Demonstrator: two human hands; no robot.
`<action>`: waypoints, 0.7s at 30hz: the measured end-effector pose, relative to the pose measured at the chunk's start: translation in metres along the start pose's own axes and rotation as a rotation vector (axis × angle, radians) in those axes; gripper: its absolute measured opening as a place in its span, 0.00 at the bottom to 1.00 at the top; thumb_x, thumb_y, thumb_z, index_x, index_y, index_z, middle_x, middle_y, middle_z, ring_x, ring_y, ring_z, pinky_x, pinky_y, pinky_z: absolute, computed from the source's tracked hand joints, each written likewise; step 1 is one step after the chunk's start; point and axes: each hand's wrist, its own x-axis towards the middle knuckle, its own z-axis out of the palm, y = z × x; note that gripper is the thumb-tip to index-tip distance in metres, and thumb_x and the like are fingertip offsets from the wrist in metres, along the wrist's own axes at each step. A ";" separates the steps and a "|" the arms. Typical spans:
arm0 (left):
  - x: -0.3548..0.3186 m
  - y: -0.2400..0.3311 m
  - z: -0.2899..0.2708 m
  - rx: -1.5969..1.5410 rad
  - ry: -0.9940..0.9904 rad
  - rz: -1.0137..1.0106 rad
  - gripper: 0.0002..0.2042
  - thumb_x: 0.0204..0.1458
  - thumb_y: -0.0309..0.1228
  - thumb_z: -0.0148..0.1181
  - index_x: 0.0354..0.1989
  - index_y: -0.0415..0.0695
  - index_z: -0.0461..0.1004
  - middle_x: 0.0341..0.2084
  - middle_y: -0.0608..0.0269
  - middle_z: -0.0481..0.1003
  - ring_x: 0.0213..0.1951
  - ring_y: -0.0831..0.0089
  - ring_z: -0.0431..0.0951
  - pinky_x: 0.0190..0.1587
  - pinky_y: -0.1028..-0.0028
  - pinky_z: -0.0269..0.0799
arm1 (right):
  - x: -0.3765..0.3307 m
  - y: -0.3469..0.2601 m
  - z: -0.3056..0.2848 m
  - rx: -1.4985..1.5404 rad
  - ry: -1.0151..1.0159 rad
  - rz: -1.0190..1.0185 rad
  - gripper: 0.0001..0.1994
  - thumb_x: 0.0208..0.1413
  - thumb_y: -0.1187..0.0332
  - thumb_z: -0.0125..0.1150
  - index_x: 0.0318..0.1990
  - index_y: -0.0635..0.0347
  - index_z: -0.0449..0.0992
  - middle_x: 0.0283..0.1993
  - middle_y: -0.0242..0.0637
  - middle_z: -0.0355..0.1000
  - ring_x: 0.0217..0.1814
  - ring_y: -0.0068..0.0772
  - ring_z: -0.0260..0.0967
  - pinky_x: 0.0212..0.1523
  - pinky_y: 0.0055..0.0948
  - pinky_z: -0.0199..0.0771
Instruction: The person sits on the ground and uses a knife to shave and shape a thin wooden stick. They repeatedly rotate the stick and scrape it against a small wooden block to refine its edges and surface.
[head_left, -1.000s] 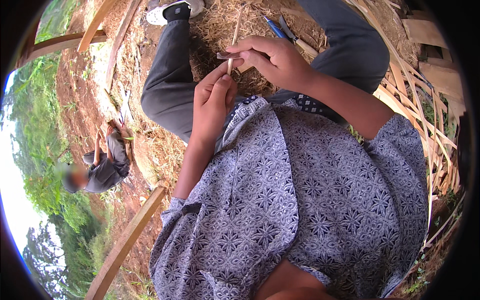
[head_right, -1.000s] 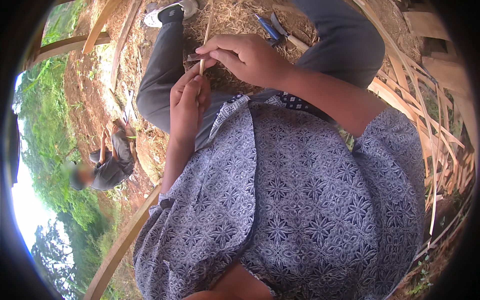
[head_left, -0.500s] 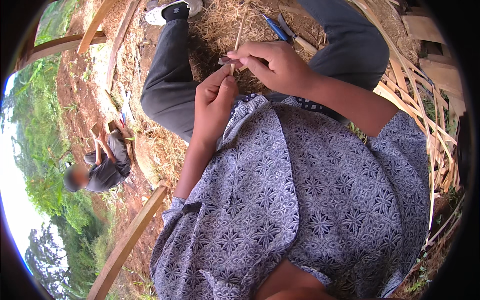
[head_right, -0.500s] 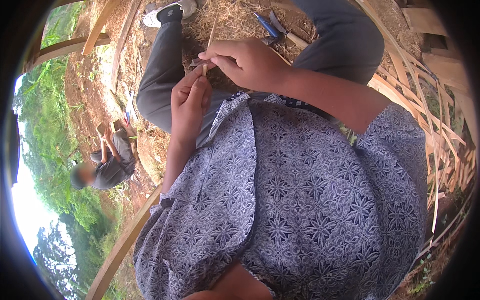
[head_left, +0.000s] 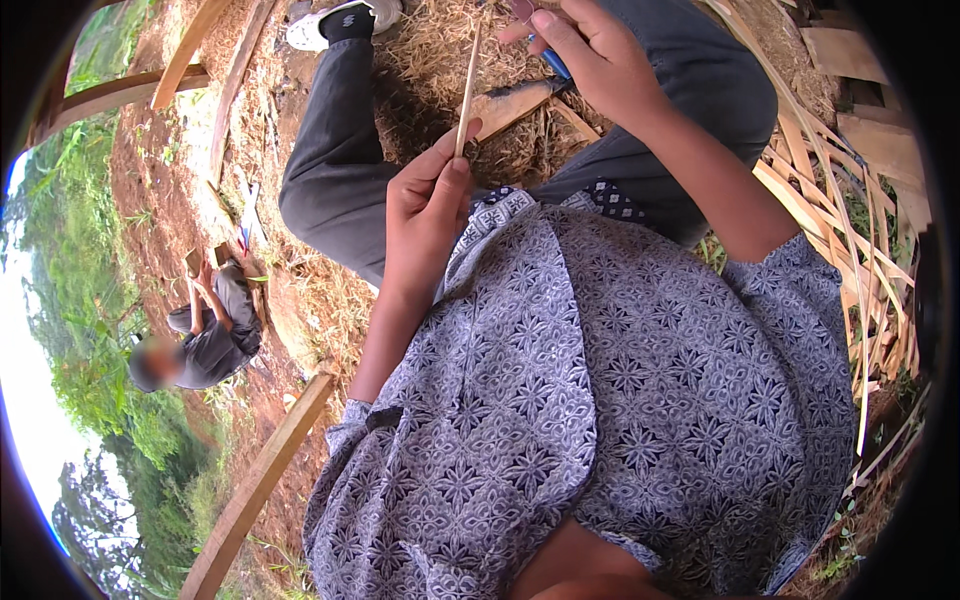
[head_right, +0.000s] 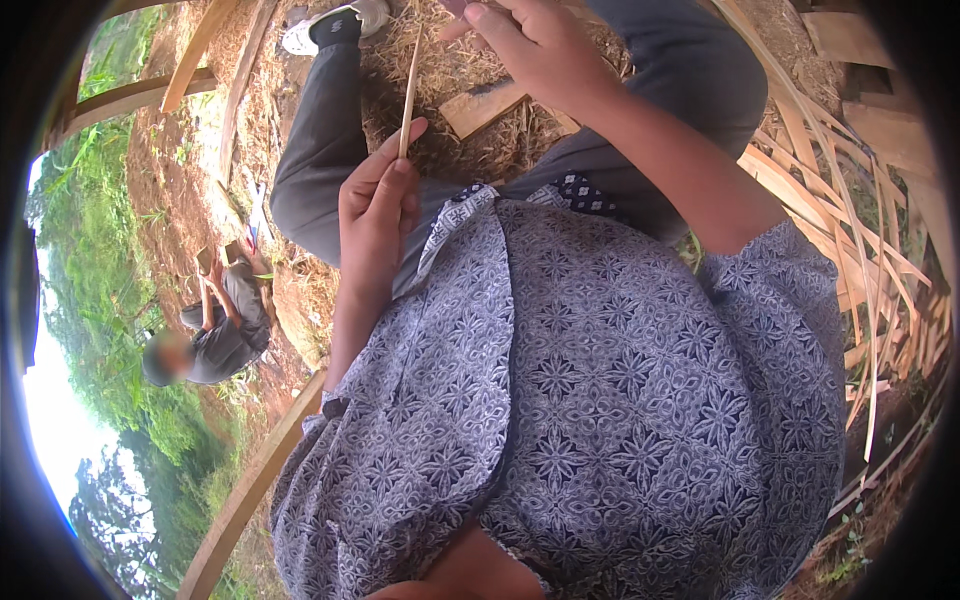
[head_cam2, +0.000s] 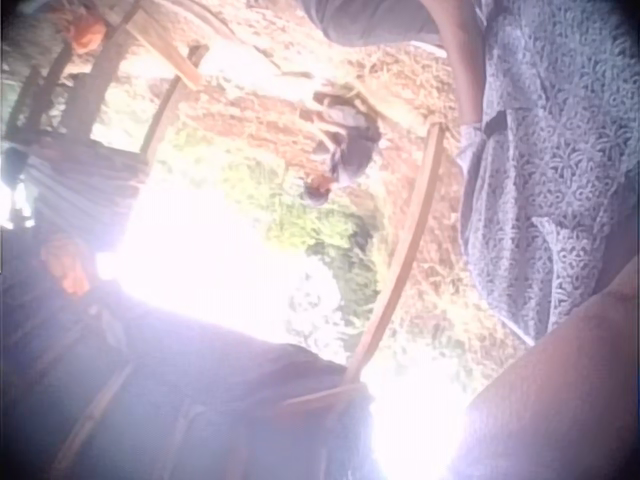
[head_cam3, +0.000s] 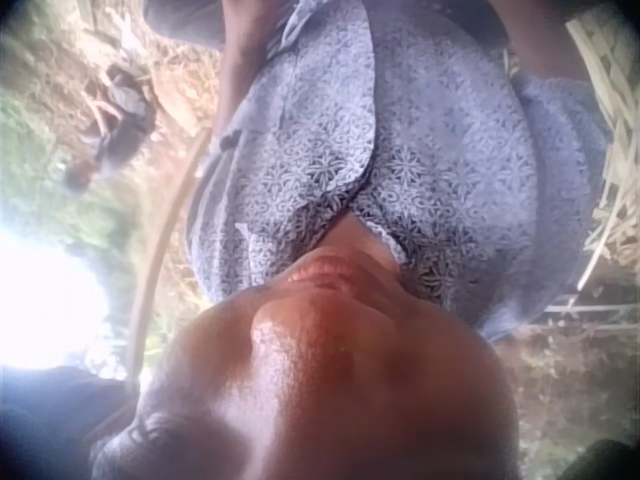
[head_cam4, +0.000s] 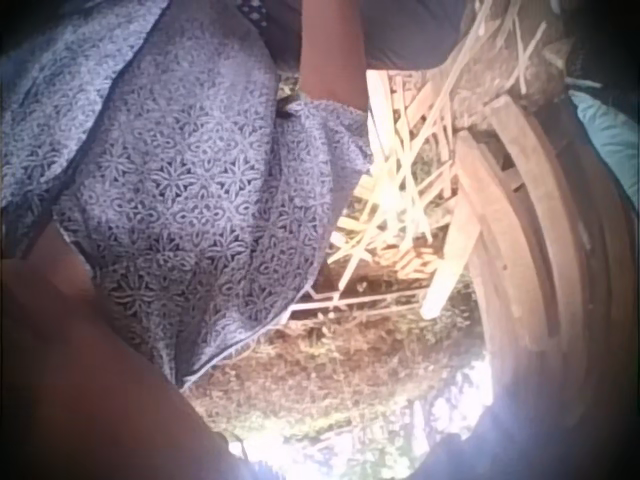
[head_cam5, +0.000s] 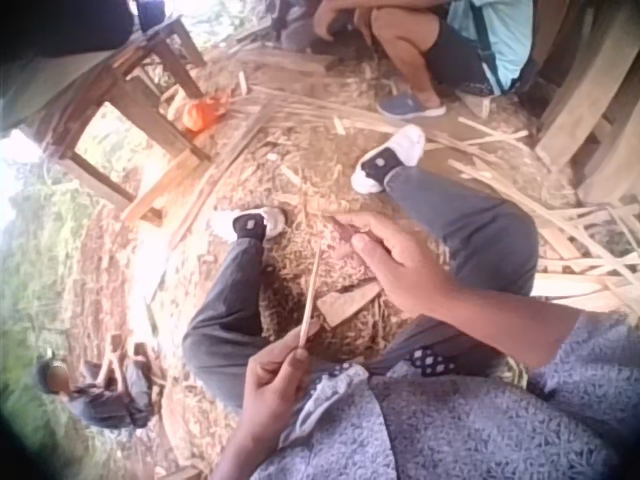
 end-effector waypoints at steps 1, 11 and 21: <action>0.000 0.001 0.001 -0.008 0.002 -0.006 0.20 0.67 0.30 0.49 0.65 0.36 0.67 0.20 0.78 0.61 0.19 0.91 0.54 0.21 0.86 0.49 | -0.001 -0.018 -0.002 0.076 0.036 0.143 0.14 0.70 0.69 0.49 0.58 0.64 0.71 0.34 0.30 0.74 0.34 0.21 0.72 0.36 0.23 0.74; 0.004 0.004 0.005 0.027 -0.013 0.011 0.20 0.68 0.29 0.49 0.66 0.37 0.67 0.21 0.79 0.62 0.19 0.91 0.55 0.21 0.87 0.50 | -0.008 0.004 0.001 -0.211 -0.302 -0.053 0.15 0.70 0.64 0.49 0.59 0.53 0.76 0.58 0.34 0.76 0.60 0.29 0.74 0.58 0.29 0.73; 0.004 0.001 0.002 0.039 0.059 0.025 0.19 0.67 0.30 0.52 0.65 0.42 0.70 0.17 0.82 0.58 0.18 0.92 0.52 0.20 0.86 0.47 | -0.011 0.010 0.005 -0.481 -0.443 -0.176 0.25 0.69 0.64 0.50 0.72 0.33 0.62 0.29 0.35 0.61 0.29 0.29 0.60 0.36 0.35 0.65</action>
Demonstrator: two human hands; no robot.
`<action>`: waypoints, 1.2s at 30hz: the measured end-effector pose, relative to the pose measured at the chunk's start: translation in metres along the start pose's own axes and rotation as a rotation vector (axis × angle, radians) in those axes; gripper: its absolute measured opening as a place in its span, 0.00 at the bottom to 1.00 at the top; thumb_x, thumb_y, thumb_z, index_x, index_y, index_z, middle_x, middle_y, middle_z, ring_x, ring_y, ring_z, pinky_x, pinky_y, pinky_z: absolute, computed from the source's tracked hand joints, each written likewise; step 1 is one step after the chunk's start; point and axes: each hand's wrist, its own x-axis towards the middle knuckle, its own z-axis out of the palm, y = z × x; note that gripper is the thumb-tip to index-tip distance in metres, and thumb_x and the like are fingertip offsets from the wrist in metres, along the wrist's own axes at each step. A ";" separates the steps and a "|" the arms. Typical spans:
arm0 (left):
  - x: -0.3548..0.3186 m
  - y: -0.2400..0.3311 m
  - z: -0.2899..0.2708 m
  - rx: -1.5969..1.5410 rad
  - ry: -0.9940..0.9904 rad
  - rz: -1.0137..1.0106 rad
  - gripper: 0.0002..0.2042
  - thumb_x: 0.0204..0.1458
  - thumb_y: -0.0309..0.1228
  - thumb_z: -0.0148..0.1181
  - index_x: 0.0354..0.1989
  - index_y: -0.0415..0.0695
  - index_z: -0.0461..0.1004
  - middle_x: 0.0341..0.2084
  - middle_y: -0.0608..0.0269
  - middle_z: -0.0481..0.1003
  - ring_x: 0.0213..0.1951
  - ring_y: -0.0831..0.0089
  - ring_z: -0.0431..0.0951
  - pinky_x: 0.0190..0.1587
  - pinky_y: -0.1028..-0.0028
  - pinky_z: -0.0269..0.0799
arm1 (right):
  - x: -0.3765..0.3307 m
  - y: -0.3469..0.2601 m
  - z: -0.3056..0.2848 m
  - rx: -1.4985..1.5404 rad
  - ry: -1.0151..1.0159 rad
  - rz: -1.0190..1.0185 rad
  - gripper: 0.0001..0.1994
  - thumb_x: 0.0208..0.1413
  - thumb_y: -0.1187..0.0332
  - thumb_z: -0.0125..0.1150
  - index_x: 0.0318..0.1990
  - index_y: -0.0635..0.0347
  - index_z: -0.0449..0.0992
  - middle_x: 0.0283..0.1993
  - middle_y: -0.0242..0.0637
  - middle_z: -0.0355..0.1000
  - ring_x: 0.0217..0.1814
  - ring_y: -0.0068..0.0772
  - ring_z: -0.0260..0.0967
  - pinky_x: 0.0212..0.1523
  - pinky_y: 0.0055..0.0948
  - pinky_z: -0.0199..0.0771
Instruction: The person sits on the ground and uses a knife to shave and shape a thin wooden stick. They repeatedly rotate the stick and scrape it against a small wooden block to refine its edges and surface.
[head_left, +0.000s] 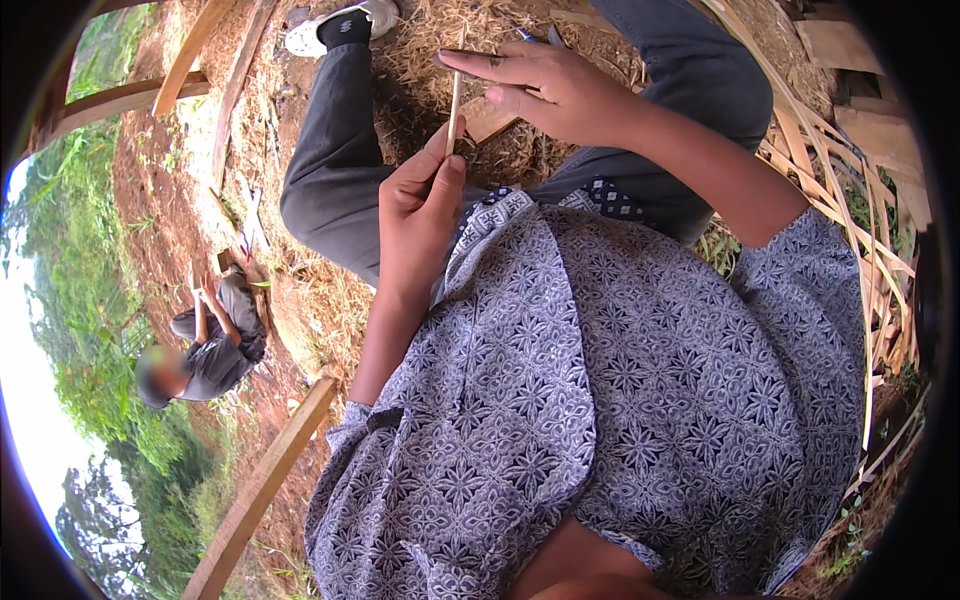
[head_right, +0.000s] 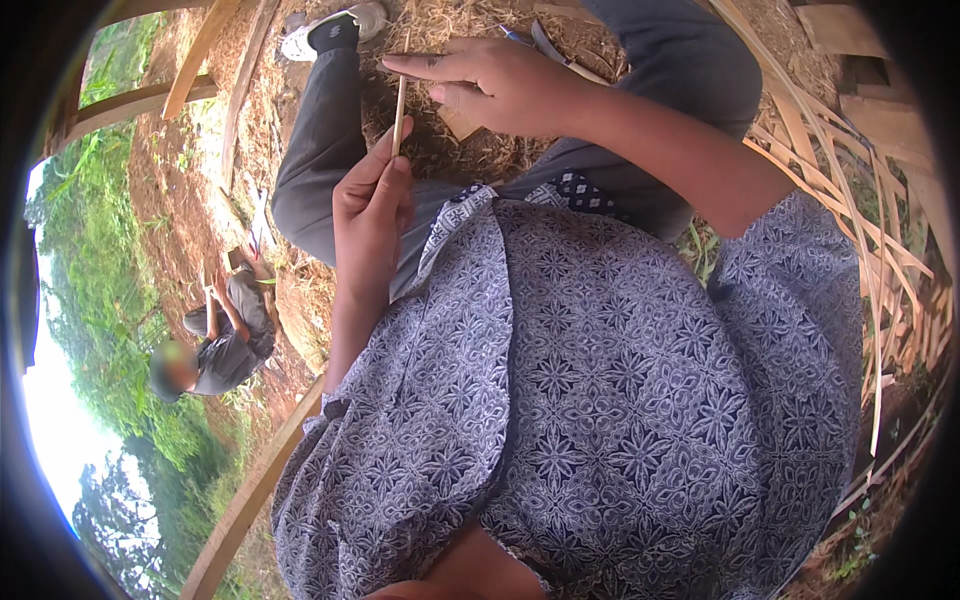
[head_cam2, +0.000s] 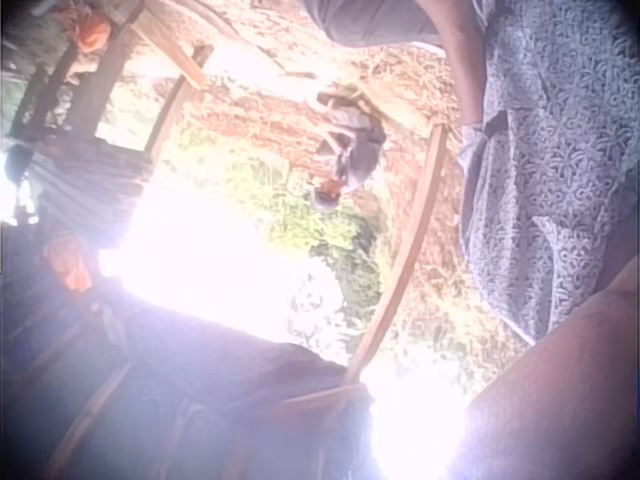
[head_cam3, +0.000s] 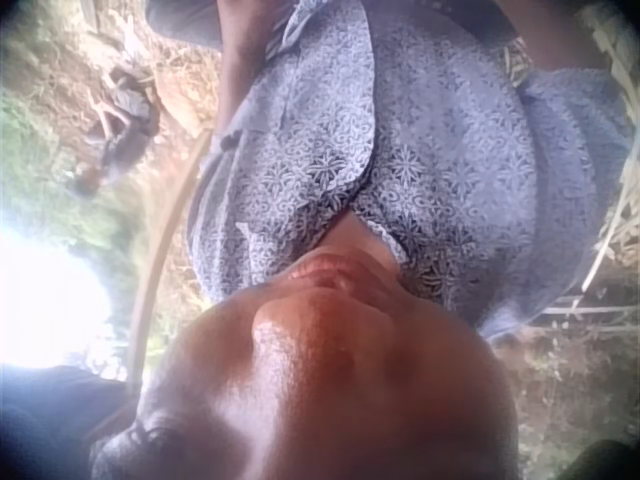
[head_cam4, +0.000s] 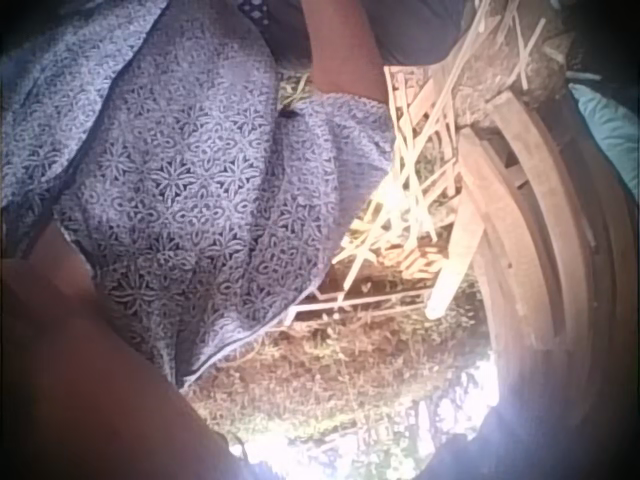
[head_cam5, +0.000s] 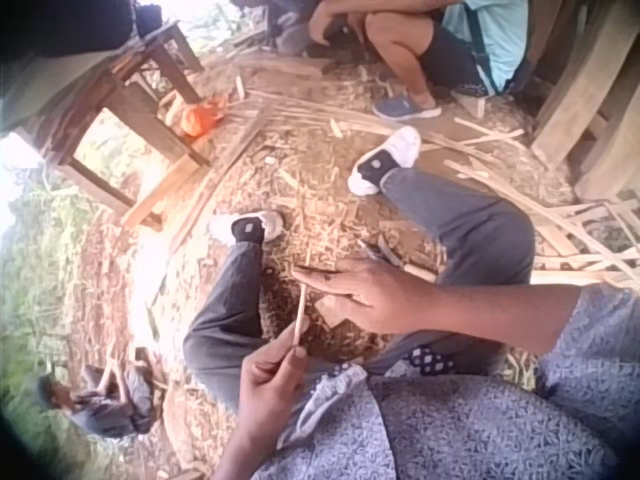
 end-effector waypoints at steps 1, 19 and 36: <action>0.000 0.000 0.000 0.017 0.002 0.005 0.19 0.67 0.29 0.53 0.65 0.42 0.70 0.17 0.82 0.58 0.18 0.92 0.52 0.20 0.86 0.47 | 0.001 0.003 0.000 0.002 -0.009 -0.010 0.26 0.69 0.64 0.50 0.73 0.32 0.60 0.29 0.35 0.62 0.30 0.29 0.61 0.36 0.35 0.66; -0.006 -0.003 -0.001 0.119 -0.023 0.008 0.19 0.66 0.26 0.53 0.65 0.37 0.69 0.27 0.83 0.66 0.27 0.93 0.57 0.28 0.87 0.52 | 0.000 0.011 0.002 0.125 -0.095 0.153 0.23 0.72 0.55 0.46 0.72 0.34 0.62 0.17 0.33 0.64 0.17 0.21 0.54 0.23 0.30 0.60; -0.009 -0.005 -0.003 -0.050 -0.068 0.009 0.19 0.68 0.29 0.48 0.64 0.36 0.68 0.18 0.79 0.60 0.18 0.91 0.55 0.20 0.86 0.50 | -0.006 -0.017 0.012 0.266 -0.141 0.015 0.21 0.73 0.56 0.43 0.70 0.41 0.65 0.46 0.37 0.82 0.51 0.29 0.79 0.51 0.30 0.75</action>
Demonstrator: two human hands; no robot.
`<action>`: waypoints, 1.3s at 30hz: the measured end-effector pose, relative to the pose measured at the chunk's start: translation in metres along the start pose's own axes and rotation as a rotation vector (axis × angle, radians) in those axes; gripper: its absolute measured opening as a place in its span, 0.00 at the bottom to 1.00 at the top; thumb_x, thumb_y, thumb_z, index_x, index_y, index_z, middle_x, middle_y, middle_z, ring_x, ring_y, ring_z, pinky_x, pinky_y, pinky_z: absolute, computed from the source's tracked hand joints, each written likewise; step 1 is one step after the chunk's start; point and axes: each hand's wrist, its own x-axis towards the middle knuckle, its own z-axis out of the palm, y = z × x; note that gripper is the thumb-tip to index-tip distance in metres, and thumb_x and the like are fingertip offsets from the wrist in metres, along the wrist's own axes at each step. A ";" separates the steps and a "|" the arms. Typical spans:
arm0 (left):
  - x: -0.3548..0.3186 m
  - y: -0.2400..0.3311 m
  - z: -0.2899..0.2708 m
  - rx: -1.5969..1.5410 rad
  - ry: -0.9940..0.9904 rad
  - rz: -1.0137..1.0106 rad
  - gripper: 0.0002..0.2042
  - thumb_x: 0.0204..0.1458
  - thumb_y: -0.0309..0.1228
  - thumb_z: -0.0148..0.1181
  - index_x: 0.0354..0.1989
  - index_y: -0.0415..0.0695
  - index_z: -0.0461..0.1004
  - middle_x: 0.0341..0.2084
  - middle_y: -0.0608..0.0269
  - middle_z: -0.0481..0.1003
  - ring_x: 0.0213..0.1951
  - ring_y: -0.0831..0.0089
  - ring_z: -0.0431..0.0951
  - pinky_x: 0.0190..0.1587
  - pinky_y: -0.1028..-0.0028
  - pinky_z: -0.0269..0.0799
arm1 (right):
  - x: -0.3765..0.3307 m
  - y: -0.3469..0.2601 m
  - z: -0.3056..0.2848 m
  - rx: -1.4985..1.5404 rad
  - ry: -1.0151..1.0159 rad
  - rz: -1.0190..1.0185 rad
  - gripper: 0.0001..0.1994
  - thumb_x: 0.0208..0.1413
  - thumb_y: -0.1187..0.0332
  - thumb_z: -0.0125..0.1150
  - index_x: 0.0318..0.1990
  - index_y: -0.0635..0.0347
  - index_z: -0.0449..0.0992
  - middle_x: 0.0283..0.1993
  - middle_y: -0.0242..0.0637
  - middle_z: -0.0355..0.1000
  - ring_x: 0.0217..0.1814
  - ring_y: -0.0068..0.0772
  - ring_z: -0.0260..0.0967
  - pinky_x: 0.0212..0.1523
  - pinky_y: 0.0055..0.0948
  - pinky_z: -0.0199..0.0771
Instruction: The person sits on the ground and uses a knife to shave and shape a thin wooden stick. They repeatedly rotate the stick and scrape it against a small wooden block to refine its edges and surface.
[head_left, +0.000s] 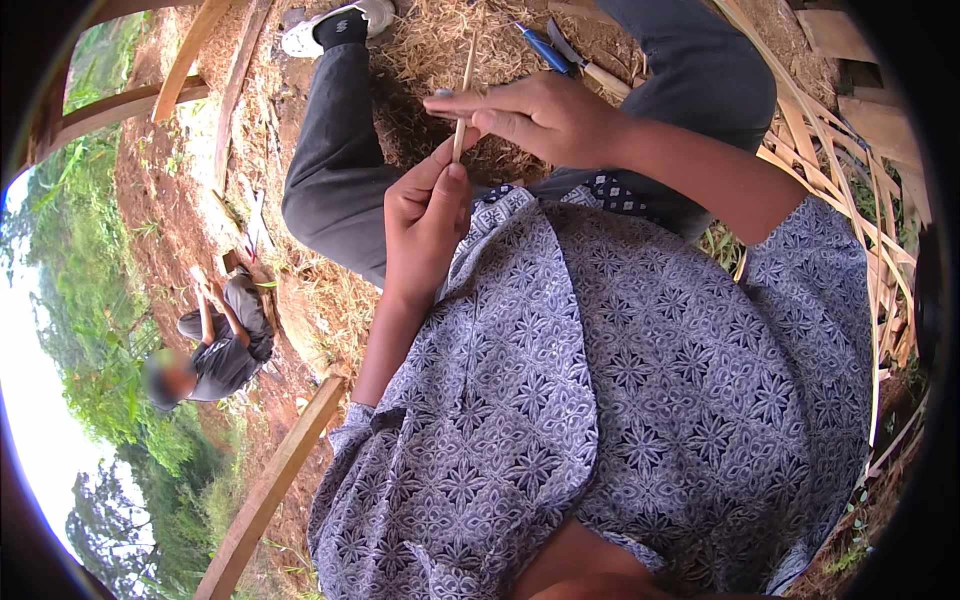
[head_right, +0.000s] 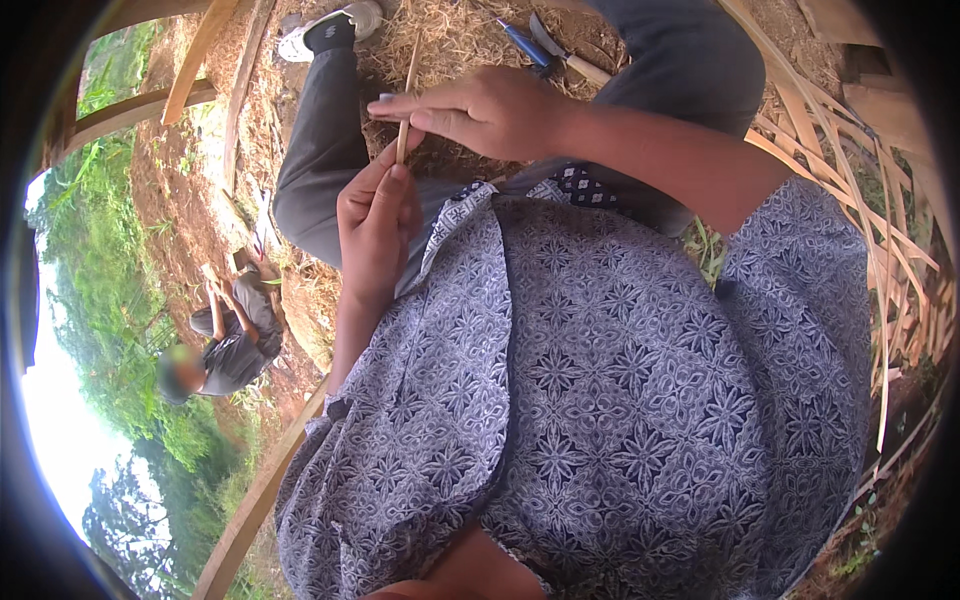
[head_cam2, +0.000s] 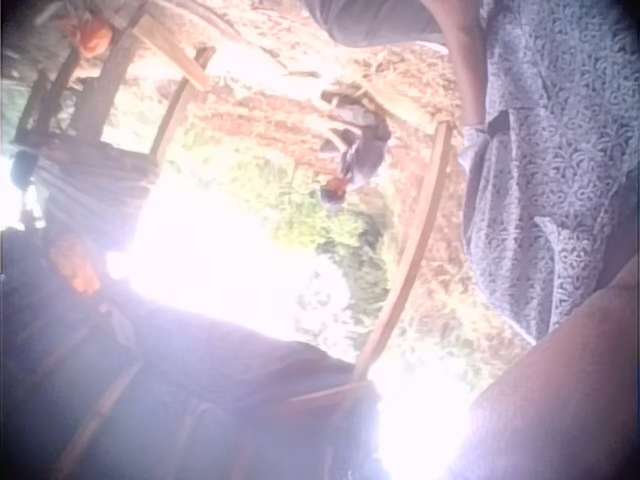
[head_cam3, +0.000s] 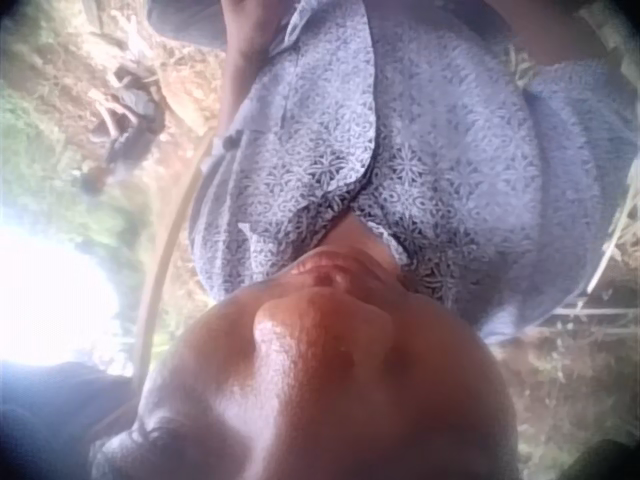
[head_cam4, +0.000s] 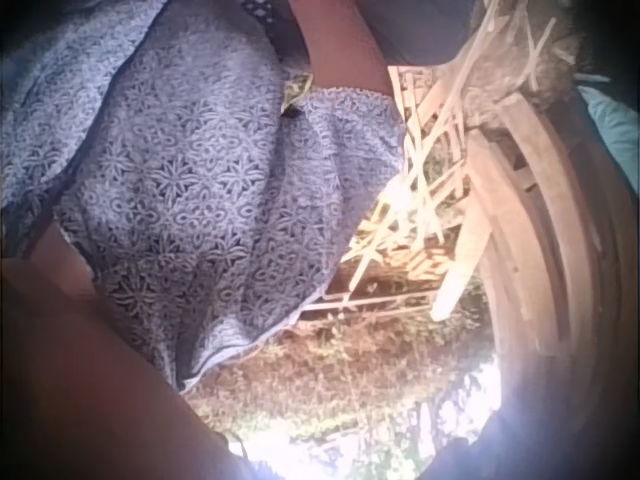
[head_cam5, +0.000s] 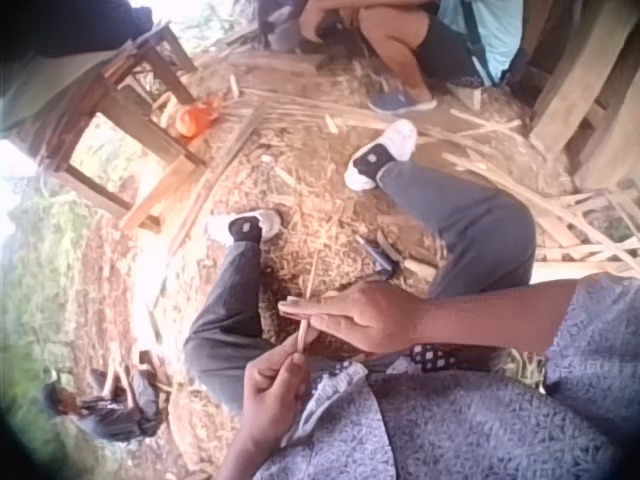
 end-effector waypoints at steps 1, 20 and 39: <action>-0.001 0.001 -0.001 -0.021 -0.026 -0.003 0.19 0.68 0.29 0.48 0.64 0.36 0.68 0.18 0.79 0.61 0.18 0.91 0.56 0.20 0.85 0.51 | 0.005 0.013 -0.006 -0.034 0.104 0.039 0.21 0.73 0.56 0.42 0.71 0.41 0.65 0.44 0.36 0.82 0.51 0.29 0.79 0.51 0.29 0.75; -0.001 0.009 0.001 -0.115 -0.063 -0.085 0.15 0.70 0.33 0.41 0.49 0.34 0.72 0.12 0.74 0.60 0.12 0.88 0.55 0.14 0.84 0.52 | 0.006 0.007 -0.001 0.023 0.152 0.062 0.20 0.73 0.58 0.44 0.67 0.47 0.70 0.61 0.39 0.75 0.60 0.34 0.75 0.57 0.29 0.73; -0.004 0.009 -0.002 -0.162 -0.090 -0.094 0.14 0.70 0.32 0.39 0.45 0.35 0.70 0.12 0.74 0.59 0.11 0.87 0.54 0.14 0.83 0.51 | 0.004 -0.024 -0.002 0.044 -0.029 0.103 0.19 0.73 0.59 0.45 0.64 0.50 0.73 0.53 0.37 0.80 0.53 0.30 0.78 0.52 0.31 0.76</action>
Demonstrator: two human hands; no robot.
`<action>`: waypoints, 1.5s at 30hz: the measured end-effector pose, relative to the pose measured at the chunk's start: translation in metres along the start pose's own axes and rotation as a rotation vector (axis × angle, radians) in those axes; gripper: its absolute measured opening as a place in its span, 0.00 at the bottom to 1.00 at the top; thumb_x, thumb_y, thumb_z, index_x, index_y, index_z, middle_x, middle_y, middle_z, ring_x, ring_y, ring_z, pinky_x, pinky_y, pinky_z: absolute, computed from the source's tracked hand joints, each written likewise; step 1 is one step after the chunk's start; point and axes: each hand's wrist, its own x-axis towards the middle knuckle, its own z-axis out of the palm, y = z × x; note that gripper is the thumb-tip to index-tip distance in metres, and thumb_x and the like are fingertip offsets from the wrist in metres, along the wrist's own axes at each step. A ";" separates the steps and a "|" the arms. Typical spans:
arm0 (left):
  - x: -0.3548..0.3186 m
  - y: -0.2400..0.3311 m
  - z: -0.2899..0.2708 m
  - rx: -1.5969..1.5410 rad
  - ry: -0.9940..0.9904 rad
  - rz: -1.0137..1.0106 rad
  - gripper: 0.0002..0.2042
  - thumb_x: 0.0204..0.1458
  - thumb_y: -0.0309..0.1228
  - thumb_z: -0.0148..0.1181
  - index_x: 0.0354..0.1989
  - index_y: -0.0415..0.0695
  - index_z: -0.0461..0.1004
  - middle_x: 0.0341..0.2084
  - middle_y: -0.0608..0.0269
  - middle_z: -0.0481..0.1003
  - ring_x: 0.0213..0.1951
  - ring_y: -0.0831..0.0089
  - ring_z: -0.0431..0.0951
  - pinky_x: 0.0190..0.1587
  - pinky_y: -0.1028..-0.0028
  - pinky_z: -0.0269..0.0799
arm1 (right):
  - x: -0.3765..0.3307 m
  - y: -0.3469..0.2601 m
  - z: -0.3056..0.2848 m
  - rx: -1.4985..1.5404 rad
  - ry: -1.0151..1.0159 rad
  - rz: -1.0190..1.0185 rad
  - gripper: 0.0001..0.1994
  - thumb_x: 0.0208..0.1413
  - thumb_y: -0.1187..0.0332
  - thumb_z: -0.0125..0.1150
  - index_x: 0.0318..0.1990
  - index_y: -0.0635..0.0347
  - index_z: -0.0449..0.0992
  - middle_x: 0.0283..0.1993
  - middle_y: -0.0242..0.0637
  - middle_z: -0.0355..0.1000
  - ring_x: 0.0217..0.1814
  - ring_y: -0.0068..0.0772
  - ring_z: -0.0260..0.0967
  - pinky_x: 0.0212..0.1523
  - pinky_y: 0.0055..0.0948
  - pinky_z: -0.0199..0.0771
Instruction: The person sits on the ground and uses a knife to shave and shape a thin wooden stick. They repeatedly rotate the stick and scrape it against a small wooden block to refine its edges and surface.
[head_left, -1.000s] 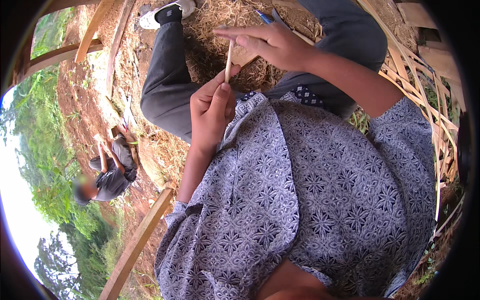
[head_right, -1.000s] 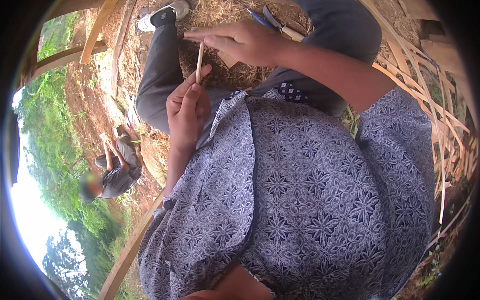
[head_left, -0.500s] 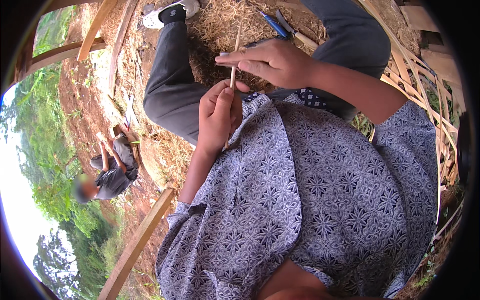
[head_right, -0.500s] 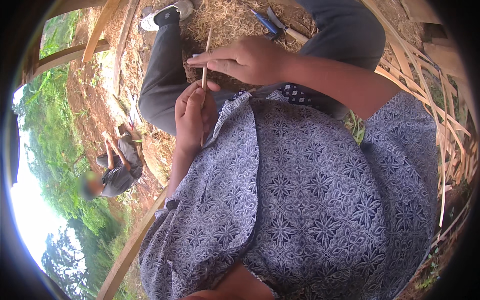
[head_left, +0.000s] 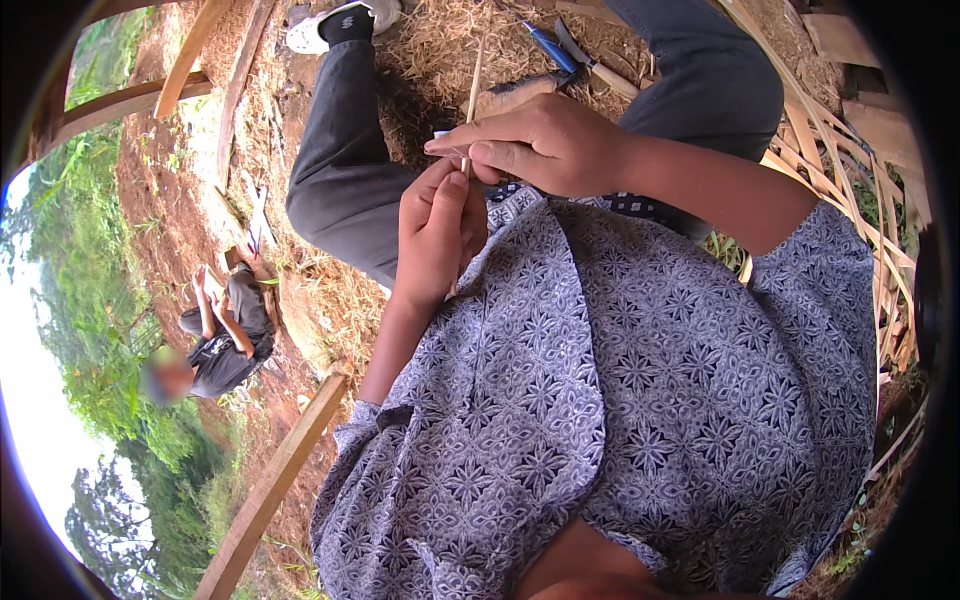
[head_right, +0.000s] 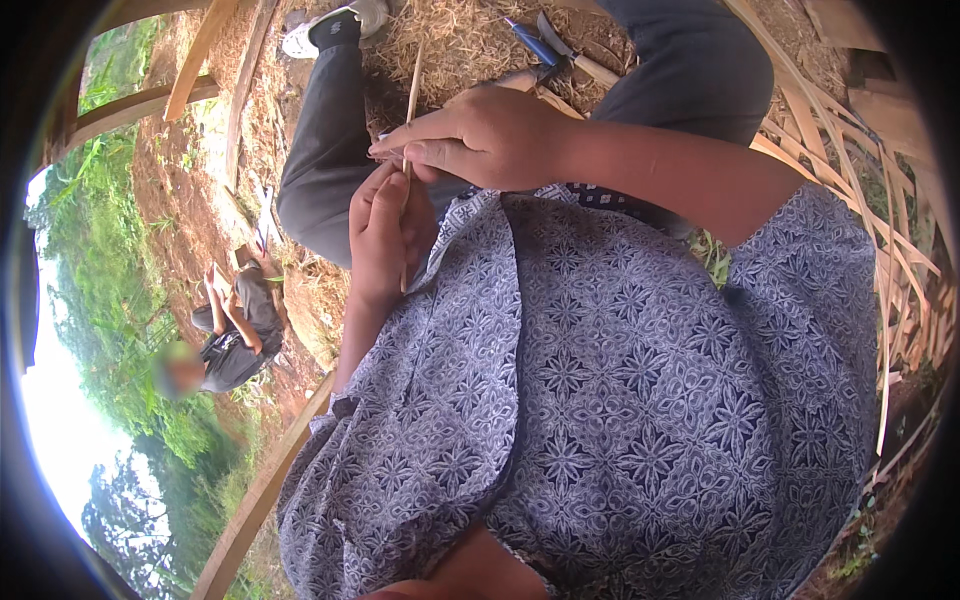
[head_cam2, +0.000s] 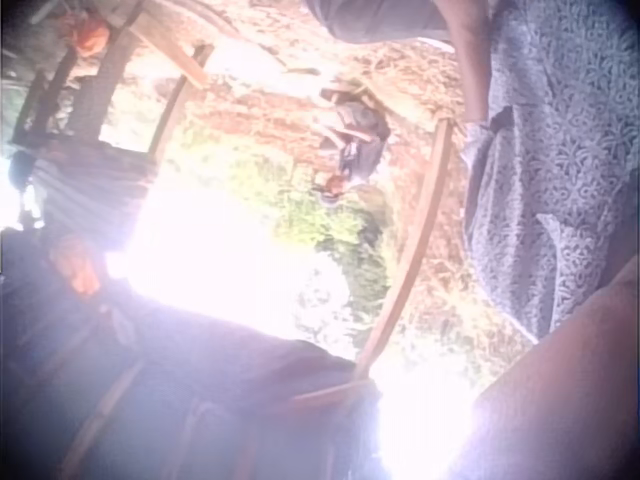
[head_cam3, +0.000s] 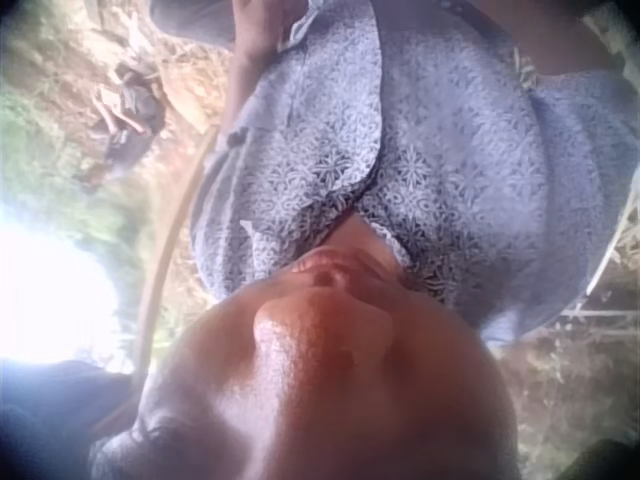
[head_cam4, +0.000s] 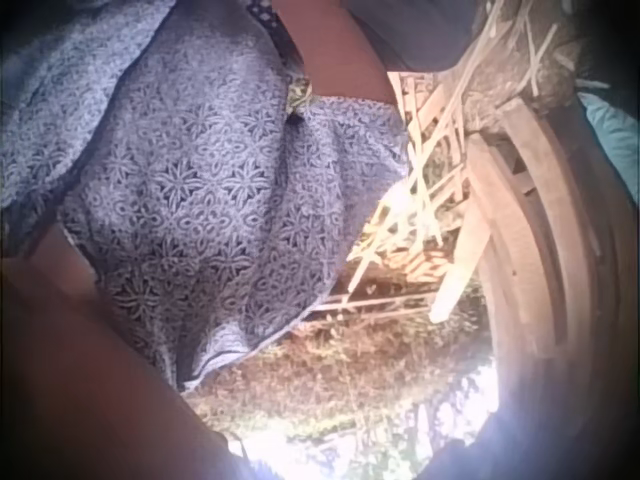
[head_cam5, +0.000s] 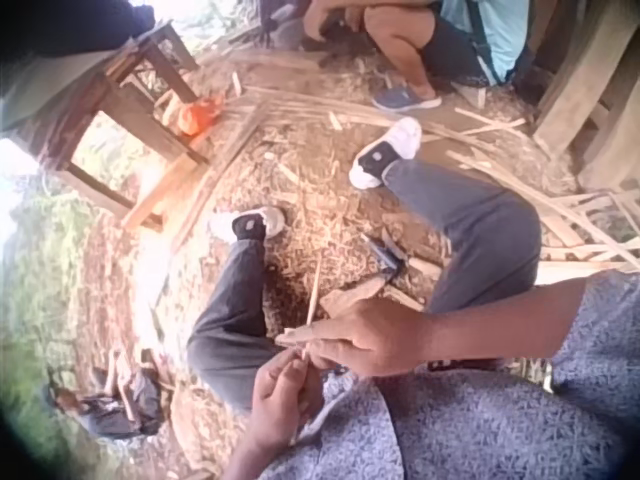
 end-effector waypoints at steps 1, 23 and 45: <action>-0.002 -0.003 0.001 0.013 0.006 -0.001 0.14 0.70 0.32 0.40 0.45 0.35 0.70 0.12 0.74 0.59 0.12 0.87 0.54 0.14 0.83 0.51 | 0.010 0.016 -0.009 -0.033 0.098 0.029 0.19 0.72 0.59 0.45 0.65 0.48 0.73 0.51 0.37 0.80 0.49 0.29 0.79 0.50 0.31 0.77; -0.004 0.004 0.005 -0.266 -0.053 -0.050 0.15 0.69 0.37 0.37 0.42 0.41 0.69 0.11 0.73 0.56 0.09 0.84 0.50 0.11 0.79 0.49 | 0.000 0.004 0.017 0.140 0.075 -0.272 0.18 0.72 0.61 0.47 0.62 0.54 0.75 0.39 0.39 0.79 0.35 0.29 0.76 0.41 0.30 0.77; -0.011 0.000 0.007 0.175 0.099 0.052 0.16 0.72 0.39 0.43 0.31 0.45 0.64 0.17 0.77 0.60 0.18 0.88 0.54 0.20 0.82 0.49 | -0.008 -0.007 0.015 0.072 0.008 -0.182 0.18 0.71 0.64 0.48 0.63 0.54 0.75 0.52 0.43 0.79 0.50 0.34 0.79 0.49 0.35 0.76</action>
